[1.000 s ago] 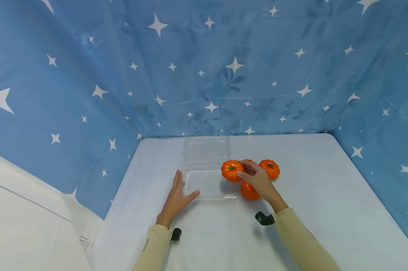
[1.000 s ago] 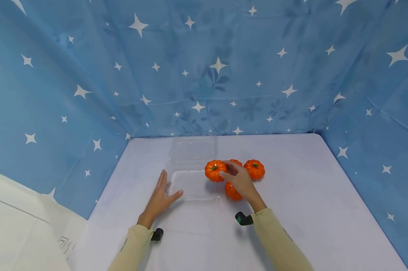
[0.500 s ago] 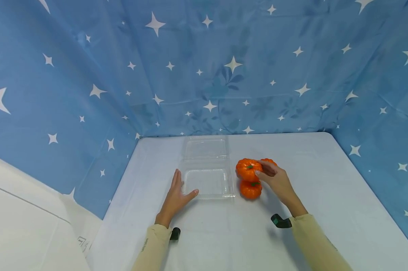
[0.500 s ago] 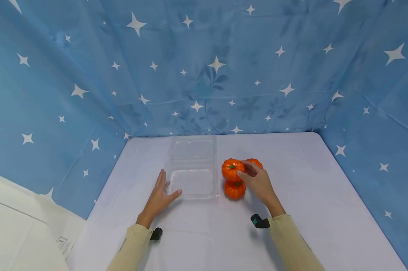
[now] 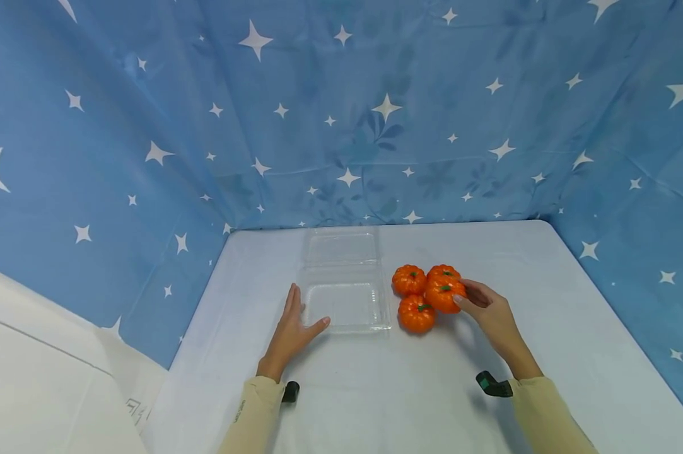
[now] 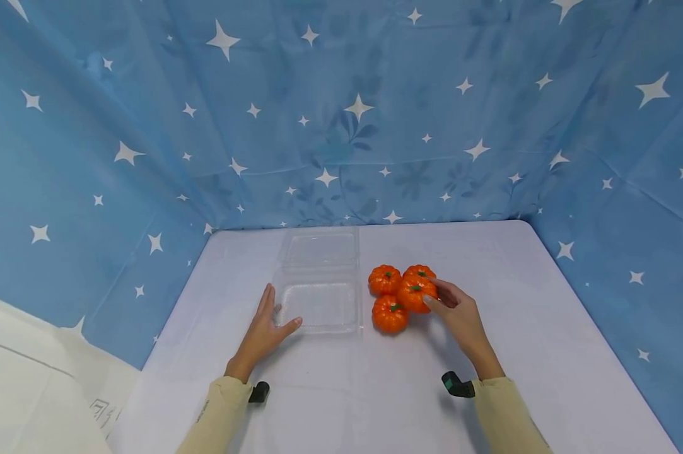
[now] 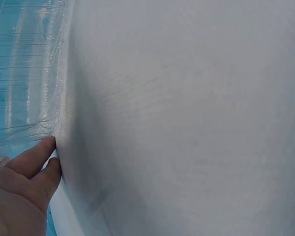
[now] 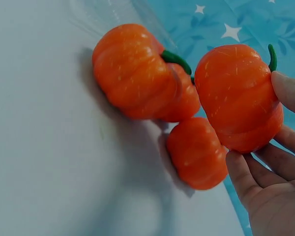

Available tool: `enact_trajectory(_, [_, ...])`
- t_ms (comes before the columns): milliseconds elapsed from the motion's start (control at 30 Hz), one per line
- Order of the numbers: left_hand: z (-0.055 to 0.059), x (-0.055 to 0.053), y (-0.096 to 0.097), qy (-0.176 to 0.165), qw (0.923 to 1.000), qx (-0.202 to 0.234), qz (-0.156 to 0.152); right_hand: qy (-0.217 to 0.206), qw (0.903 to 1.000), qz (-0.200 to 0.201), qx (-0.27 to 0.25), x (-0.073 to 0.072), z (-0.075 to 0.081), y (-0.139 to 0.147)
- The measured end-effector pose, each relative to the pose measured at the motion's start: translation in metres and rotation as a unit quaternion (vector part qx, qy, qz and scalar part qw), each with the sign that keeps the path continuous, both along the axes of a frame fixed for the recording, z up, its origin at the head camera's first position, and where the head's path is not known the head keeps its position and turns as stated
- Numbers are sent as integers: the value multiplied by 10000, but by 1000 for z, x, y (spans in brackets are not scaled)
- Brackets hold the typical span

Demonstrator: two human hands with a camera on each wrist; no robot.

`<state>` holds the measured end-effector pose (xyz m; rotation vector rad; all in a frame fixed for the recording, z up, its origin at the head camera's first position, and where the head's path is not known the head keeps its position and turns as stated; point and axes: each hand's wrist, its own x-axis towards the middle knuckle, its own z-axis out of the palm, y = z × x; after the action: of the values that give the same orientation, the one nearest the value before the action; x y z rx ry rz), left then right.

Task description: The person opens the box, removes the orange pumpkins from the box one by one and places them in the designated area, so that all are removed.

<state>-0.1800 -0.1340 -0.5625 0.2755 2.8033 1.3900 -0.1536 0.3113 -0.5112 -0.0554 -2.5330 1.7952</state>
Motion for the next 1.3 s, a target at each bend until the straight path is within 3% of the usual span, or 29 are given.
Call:
enact_trajectory(267, [2,1,-3,-96,9999,61,57,-8,9998,-197,-79,9,-13,12])
enact_trajectory(767, [1,-1,2,-61,9999,129,-34,-743,9966,-355,-99,24,-40,19])
enact_trajectory(1100, [3,-1,0,-139,9999,41,-74,-534,9975,-445,-123,25,-48,16])
enact_trajectory(1300, [0,-2,-3,-104,9999,14,-105,-191,9990,-414,-7,24,-53,8])
